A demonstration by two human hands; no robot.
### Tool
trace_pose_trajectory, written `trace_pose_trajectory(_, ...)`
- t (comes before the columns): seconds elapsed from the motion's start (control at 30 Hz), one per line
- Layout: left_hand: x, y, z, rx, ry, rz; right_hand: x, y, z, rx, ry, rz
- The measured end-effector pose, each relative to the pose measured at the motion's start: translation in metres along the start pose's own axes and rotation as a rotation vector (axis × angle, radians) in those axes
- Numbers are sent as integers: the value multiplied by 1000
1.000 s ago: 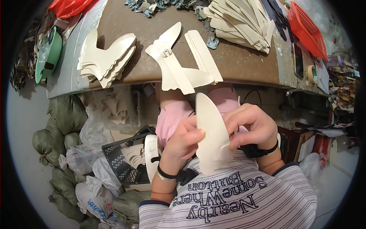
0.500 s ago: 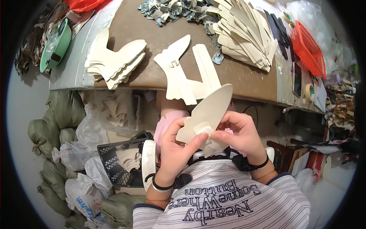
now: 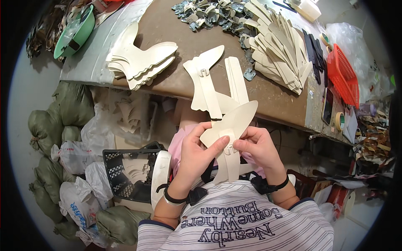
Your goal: Applying tape to assemble components inside of shoe uppers.
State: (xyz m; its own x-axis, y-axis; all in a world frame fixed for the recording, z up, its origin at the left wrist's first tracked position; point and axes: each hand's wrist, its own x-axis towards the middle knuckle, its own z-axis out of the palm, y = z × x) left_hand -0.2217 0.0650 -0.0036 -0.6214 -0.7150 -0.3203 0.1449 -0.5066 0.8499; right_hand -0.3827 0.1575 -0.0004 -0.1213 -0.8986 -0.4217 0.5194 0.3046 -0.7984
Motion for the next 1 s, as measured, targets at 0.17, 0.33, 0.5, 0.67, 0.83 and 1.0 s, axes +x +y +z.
trace_pose_trajectory(0.17,0,-4,-1,0,-36,5,4,3,-2,96,52,21)
trace_pose_trajectory(0.33,-1,-5,1,305,-27,167,3,5,-2,-18,114,-132)
trace_pose_trajectory(0.5,-1,-4,4,234,-84,61,-8,6,4,-161,93,-150)
trace_pose_trajectory(0.67,-7,-13,9,-284,-240,-68,-11,16,4,286,-58,-131)
trace_pose_trajectory(0.83,-8,-21,14,-548,-291,-130,-9,22,3,512,-116,-107)
trace_pose_trajectory(1.0,-10,-19,17,-584,-296,-126,-8,21,1,582,-168,-45)
